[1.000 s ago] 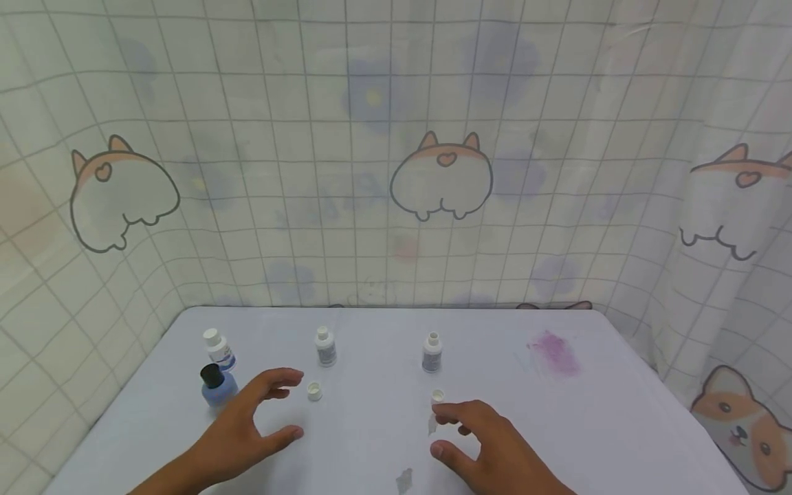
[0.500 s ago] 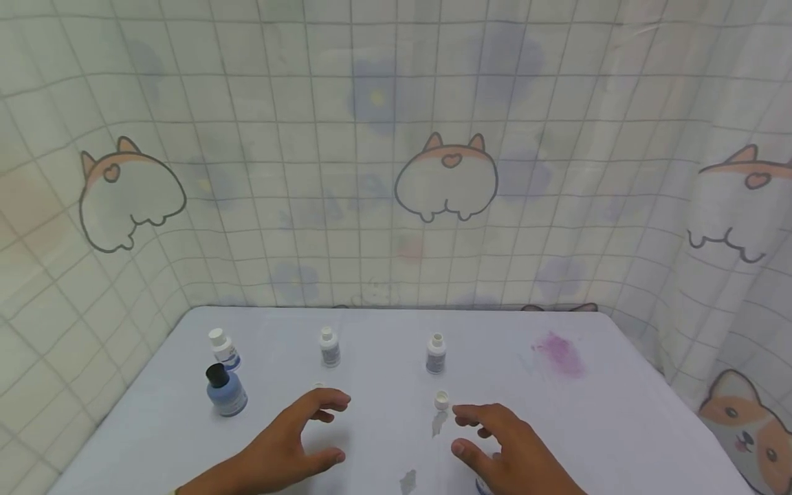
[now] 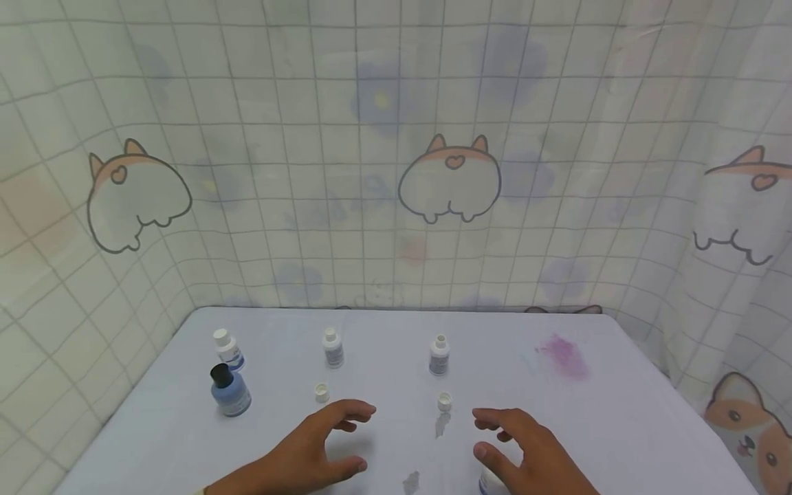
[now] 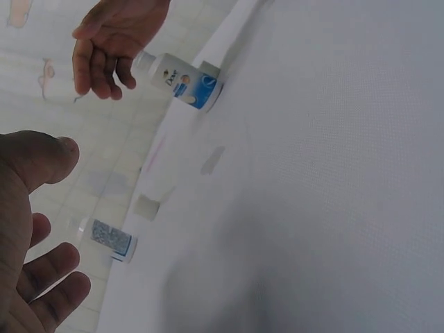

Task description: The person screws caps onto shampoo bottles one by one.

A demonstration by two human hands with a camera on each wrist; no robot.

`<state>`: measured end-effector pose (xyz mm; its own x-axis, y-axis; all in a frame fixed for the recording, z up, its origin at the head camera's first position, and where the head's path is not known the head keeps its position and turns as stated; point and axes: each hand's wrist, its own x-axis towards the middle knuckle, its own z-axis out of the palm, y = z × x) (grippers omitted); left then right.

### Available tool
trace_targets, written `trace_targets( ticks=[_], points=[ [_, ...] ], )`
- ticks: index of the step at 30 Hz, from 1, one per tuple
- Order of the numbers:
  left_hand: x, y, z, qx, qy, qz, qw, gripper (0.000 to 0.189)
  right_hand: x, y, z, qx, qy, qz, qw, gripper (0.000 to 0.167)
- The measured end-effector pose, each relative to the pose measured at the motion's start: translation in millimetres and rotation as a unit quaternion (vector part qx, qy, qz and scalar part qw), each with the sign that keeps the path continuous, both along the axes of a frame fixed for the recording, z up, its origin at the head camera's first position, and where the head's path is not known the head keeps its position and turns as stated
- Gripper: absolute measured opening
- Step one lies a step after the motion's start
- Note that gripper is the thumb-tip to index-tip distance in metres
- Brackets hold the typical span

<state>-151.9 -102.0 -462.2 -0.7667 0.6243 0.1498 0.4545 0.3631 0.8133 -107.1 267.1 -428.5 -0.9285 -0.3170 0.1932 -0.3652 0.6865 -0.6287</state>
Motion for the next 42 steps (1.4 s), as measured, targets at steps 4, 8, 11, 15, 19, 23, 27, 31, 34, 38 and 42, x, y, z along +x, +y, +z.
trace_targets(
  ticks=[4, 8, 11, 15, 19, 23, 27, 31, 34, 38, 42],
  points=[
    [0.2, 6.1, -1.5, -0.005, 0.015, -0.003, 0.9999, 0.058, 1.0, 4.3, -4.7, -0.004, 0.024, -0.004, 0.9997, 0.034],
    [1.2, 11.7, -1.7, -0.015, 0.020, -0.001, 0.9997, 0.057, 0.6, 9.8, -7.3, 0.002, 0.020, -0.012, 0.9997, 0.033],
    [1.4, 15.4, -3.3, -0.014, 0.027, -0.009, 0.9995, 0.056, 0.5, 15.4, -8.9, 0.010, 0.001, -0.024, 0.9997, 0.033],
    [0.9, 19.1, -6.8, -0.008, 0.045, -0.016, 0.9988, 0.055, 0.4, 22.6, -13.4, 0.022, 0.005, -0.028, 0.9993, 0.035],
    [0.1, 23.3, -9.0, -0.014, 0.059, -0.017, 0.9980, 0.055, -1.6, 28.7, -18.7, 0.024, 0.026, -0.025, 0.9990, 0.036],
    [0.2, 28.9, -9.0, -0.021, 0.059, -0.024, 0.9977, 0.054, -5.3, 35.4, -24.1, 0.032, 0.052, -0.011, 0.9981, 0.039],
    [1.8, 33.9, -8.6, -0.026, 0.032, -0.028, 0.9988, 0.053, -5.6, 40.6, -29.0, 0.038, 0.069, -0.006, 0.9969, 0.041],
    [2.7, 38.3, -10.2, -0.031, 0.009, -0.024, 0.9992, 0.054, -3.7, 43.1, -33.2, 0.038, 0.089, -0.013, 0.9952, 0.041],
    [2.2, 41.5, -12.3, -0.031, 0.006, -0.024, 0.9992, 0.054, -3.0, 44.3, -36.4, 0.031, 0.111, -0.008, 0.9933, 0.042],
    [1.5, 46.4, -13.8, -0.035, -0.012, -0.021, 0.9991, 0.053, -3.9, 47.3, -41.0, 0.019, 0.131, 0.000, 0.9911, 0.044],
    [0.3, 50.1, -16.4, -0.035, -0.016, -0.028, 0.9989, 0.052, -5.2, 52.6, -43.7, 0.023, 0.116, -0.001, 0.9929, 0.042]
  ],
)
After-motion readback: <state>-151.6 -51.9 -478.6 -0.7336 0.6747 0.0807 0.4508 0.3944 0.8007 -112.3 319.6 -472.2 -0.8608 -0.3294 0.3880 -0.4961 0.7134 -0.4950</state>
